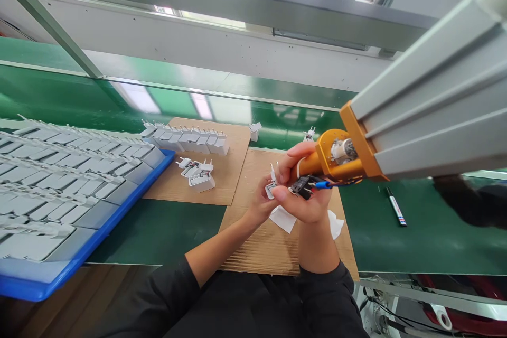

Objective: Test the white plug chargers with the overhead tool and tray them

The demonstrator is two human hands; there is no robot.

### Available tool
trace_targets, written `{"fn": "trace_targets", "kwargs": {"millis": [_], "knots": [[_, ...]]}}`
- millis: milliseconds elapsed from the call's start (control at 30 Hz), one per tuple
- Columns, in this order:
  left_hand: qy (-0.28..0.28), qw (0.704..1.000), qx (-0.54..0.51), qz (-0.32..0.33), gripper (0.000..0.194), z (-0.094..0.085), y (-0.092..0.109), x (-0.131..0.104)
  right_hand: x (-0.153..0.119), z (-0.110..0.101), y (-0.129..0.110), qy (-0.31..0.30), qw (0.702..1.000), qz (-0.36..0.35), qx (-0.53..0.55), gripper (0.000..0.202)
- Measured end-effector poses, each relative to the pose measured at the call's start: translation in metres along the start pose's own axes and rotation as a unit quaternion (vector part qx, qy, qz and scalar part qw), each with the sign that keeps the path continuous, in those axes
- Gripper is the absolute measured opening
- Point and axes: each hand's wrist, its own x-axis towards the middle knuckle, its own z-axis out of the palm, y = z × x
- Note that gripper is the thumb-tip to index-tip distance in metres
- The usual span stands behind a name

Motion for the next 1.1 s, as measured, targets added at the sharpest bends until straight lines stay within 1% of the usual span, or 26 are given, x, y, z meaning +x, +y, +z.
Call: {"fn": "trace_targets", "kwargs": {"millis": [67, 133, 200, 267, 300, 333, 400, 433, 500, 533, 600, 633, 700, 767, 800, 833, 967, 1100], "knots": [[0.003, 1.000, 0.004, -0.007, 0.057, -0.001, 0.000, 0.000, 0.000, 0.001, -0.002, 0.002, 1.000, 0.008, -0.001, 0.038], [0.004, 1.000, 0.011, -0.025, 0.057, -0.006, 0.002, -0.001, 0.000, 0.002, -0.004, 0.002, 1.000, 0.015, 0.012, 0.038], [-0.007, 0.998, 0.047, -0.050, 0.053, -0.018, 0.007, -0.004, 0.000, 0.003, -0.006, 0.004, 0.999, 0.019, 0.031, 0.039], [-0.010, 0.986, 0.155, -0.057, 0.047, -0.038, 0.016, -0.009, 0.001, 0.004, -0.007, 0.007, 0.999, 0.014, 0.048, 0.042], [-0.005, 0.971, 0.236, -0.048, 0.044, -0.051, 0.021, -0.013, 0.002, 0.004, -0.007, 0.009, 0.998, 0.009, 0.053, 0.042], [0.003, 0.946, 0.322, -0.030, 0.042, -0.066, 0.026, -0.017, 0.002, 0.004, -0.007, 0.013, 0.998, 0.003, 0.056, 0.043], [0.020, 0.879, 0.477, 0.011, 0.037, -0.098, 0.035, -0.027, 0.003, 0.004, -0.006, 0.023, 0.998, -0.002, 0.055, 0.043], [0.027, 0.846, 0.531, 0.026, 0.036, -0.114, 0.039, -0.032, 0.003, 0.004, -0.006, 0.027, 0.998, 0.000, 0.051, 0.042], [0.042, 0.793, 0.607, 0.039, 0.033, -0.143, 0.046, -0.041, 0.003, 0.003, -0.006, 0.031, 0.999, 0.009, 0.042, 0.042], [0.049, 0.770, 0.635, 0.043, 0.032, -0.154, 0.049, -0.044, 0.003, 0.002, -0.006, 0.032, 0.999, 0.013, 0.036, 0.042], [0.056, 0.729, 0.680, 0.054, 0.033, -0.170, 0.055, -0.048, 0.003, 0.001, -0.005, 0.035, 0.999, 0.019, 0.026, 0.042], [0.056, 0.710, 0.699, 0.059, 0.034, -0.175, 0.058, -0.048, 0.003, 0.000, -0.005, 0.036, 0.999, 0.020, 0.022, 0.042], [0.064, 0.669, 0.737, 0.070, 0.039, -0.178, 0.064, -0.048, 0.004, -0.001, -0.004, 0.035, 0.999, 0.022, 0.022, 0.042], [0.084, 0.628, 0.770, 0.081, 0.042, -0.177, 0.069, -0.046, 0.004, -0.001, -0.004, 0.035, 0.999, 0.021, 0.030, 0.042], [0.092, 0.612, 0.780, 0.085, 0.042, -0.175, 0.070, -0.045, 0.004, -0.002, -0.003, 0.034, 0.999, 0.019, 0.034, 0.042], [0.096, 0.603, 0.787, 0.087, 0.042, -0.173, 0.070, -0.043, 0.004, -0.002, -0.003, 0.034, 0.999, 0.018, 0.037, 0.042], [0.093, 0.585, 0.803, 0.070, 0.041, -0.172, 0.067, -0.031, 0.002, -0.003, -0.003, 0.033, 0.999, 0.021, 0.032, 0.044], [0.117, 0.559, 0.818, 0.065, 0.041, -0.182, 0.066, -0.022, 0.001, -0.004, -0.003, 0.035, 0.998, 0.032, 0.037, 0.048]]}}
